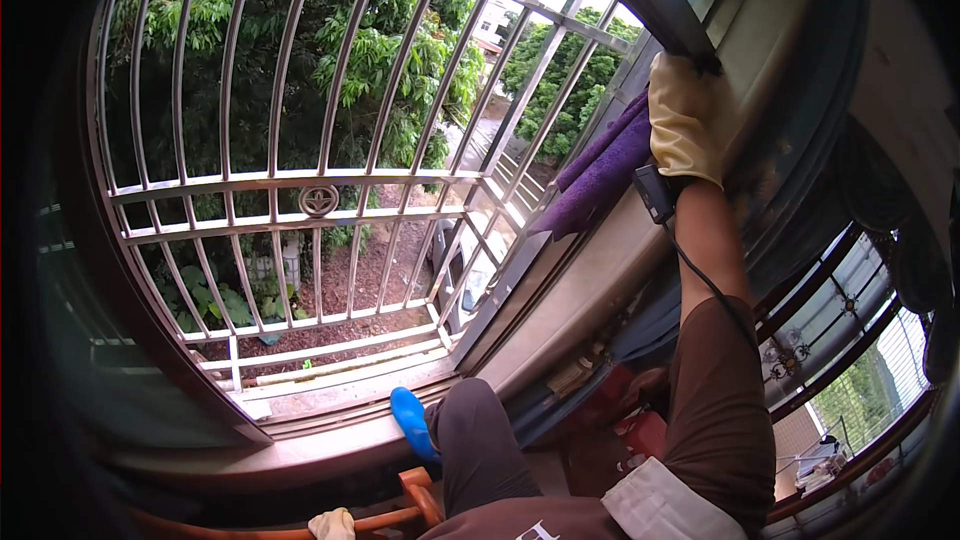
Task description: Cleaning a sliding glass window and its metal frame using a purple cloth and a cleaning solution.
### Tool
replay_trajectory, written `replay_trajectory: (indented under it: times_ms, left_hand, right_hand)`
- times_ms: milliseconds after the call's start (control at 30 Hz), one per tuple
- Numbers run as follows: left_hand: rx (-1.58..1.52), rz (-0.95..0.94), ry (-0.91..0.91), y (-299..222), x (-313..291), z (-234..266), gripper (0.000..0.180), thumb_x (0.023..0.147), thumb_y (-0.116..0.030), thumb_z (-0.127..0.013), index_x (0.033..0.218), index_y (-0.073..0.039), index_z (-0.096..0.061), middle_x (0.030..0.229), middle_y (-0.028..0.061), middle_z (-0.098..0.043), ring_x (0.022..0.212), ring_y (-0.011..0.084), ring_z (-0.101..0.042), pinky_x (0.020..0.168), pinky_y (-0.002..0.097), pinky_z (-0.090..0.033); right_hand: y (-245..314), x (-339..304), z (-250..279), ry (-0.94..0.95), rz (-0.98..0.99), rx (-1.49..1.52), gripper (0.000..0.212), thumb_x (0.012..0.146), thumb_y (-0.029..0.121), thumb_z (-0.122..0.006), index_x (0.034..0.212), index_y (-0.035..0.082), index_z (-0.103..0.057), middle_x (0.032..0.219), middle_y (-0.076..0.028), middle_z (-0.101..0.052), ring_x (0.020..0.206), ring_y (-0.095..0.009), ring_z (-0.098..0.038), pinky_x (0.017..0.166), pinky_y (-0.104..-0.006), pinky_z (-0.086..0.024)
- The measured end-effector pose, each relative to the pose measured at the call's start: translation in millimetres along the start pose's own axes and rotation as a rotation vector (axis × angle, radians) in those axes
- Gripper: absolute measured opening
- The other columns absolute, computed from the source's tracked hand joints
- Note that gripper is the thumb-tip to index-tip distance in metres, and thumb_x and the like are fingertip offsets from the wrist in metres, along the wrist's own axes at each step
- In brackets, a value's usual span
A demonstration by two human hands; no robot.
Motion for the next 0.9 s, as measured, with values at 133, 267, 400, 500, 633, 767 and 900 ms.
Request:
replay_trajectory:
  times_ms: [133, 267, 400, 500, 633, 767, 900]
  left_hand:
    - [-0.029, 0.03, 0.007, 0.9, 5.7, 4.9, 0.018, 0.091, -0.02, -0.057, 0.078, -0.014, -0.068, 0.072, 0.0112, -0.071, 0.064, 0.0328, -0.07, 0.06, 0.0492, -0.055]
    - [-0.058, 0.071, 0.054, -4.3, 6.6, 26.3, 0.02, 0.091, -0.021, -0.056, 0.079, -0.014, -0.07, 0.074, 0.0127, -0.072, 0.068, 0.034, -0.072, 0.062, 0.0497, -0.056]
    - [-0.05, 0.077, 0.074, -1.8, 2.0, 20.5, 0.021, 0.092, -0.022, -0.056, 0.08, -0.013, -0.07, 0.075, 0.0127, -0.072, 0.068, 0.0342, -0.072, 0.063, 0.0501, -0.056]
    - [-0.073, 0.088, 0.105, -1.5, 4.5, 15.7, 0.022, 0.092, -0.022, -0.055, 0.08, -0.013, -0.071, 0.076, 0.0127, -0.072, 0.068, 0.0349, -0.071, 0.063, 0.05, -0.056]
    - [-0.047, 0.085, 0.128, 1.0, 8.0, 6.3, 0.022, 0.092, -0.022, -0.054, 0.08, -0.013, -0.07, 0.076, 0.013, -0.072, 0.068, 0.0348, -0.071, 0.063, 0.0497, -0.056]
    - [-0.016, 0.088, 0.117, 6.5, 3.9, -4.9, 0.018, 0.09, -0.02, -0.057, 0.08, -0.012, -0.07, 0.072, 0.0129, -0.071, 0.065, 0.0333, -0.071, 0.059, 0.0494, -0.056]
    - [-0.027, 0.068, 0.084, 5.0, 8.6, 2.7, 0.019, 0.091, -0.021, -0.056, 0.081, -0.012, -0.07, 0.073, 0.0134, -0.072, 0.065, 0.0339, -0.071, 0.059, 0.0497, -0.056]
  right_hand:
    - [19.2, -14.4, -47.2, 0.042, 0.021, -0.24, 0.024, 0.09, 0.017, -0.064, 0.105, -0.001, -0.069, 0.079, -0.005, -0.07, 0.071, -0.019, -0.072, 0.058, -0.0396, -0.057]
    - [16.6, -25.9, -57.8, 0.262, -0.126, -0.143, 0.02, 0.091, 0.017, -0.064, 0.104, 0.001, -0.068, 0.08, -0.006, -0.068, 0.072, -0.019, -0.07, 0.057, -0.0386, -0.055]
    - [12.4, -15.1, -7.9, 0.117, 0.065, -0.158, 0.008, 0.092, 0.016, -0.064, 0.093, 0.013, -0.071, 0.079, -0.003, -0.068, 0.071, -0.018, -0.07, 0.06, -0.033, -0.056]
    - [5.9, 1.8, -5.1, 0.109, 0.122, -0.048, 0.012, 0.095, 0.015, -0.06, 0.092, 0.011, -0.071, 0.085, -0.009, -0.072, 0.077, -0.025, -0.074, 0.064, -0.0372, -0.059]
    - [3.1, 6.9, -21.5, 0.298, -0.043, 0.221, 0.022, 0.099, 0.018, -0.052, 0.089, 0.008, -0.069, 0.09, -0.016, -0.074, 0.08, -0.032, -0.075, 0.066, -0.0445, -0.06]
    - [22.1, -20.3, -6.6, 0.286, 0.022, 0.131, 0.018, 0.096, 0.018, -0.056, 0.087, 0.007, -0.068, 0.081, -0.012, -0.071, 0.068, -0.026, -0.072, 0.059, -0.0407, -0.058]
    - [42.3, -84.7, -6.3, 0.298, 0.206, -0.096, 0.014, 0.092, 0.018, -0.063, 0.083, 0.007, -0.067, 0.074, -0.006, -0.068, 0.06, -0.015, -0.068, 0.05, -0.0342, -0.054]
Point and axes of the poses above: each hand's wrist, its own x-axis towards the middle knuckle, its own z-axis out of the back of the hand, y = z × x, the point moved 5 cm from there along x, towards the middle knuckle
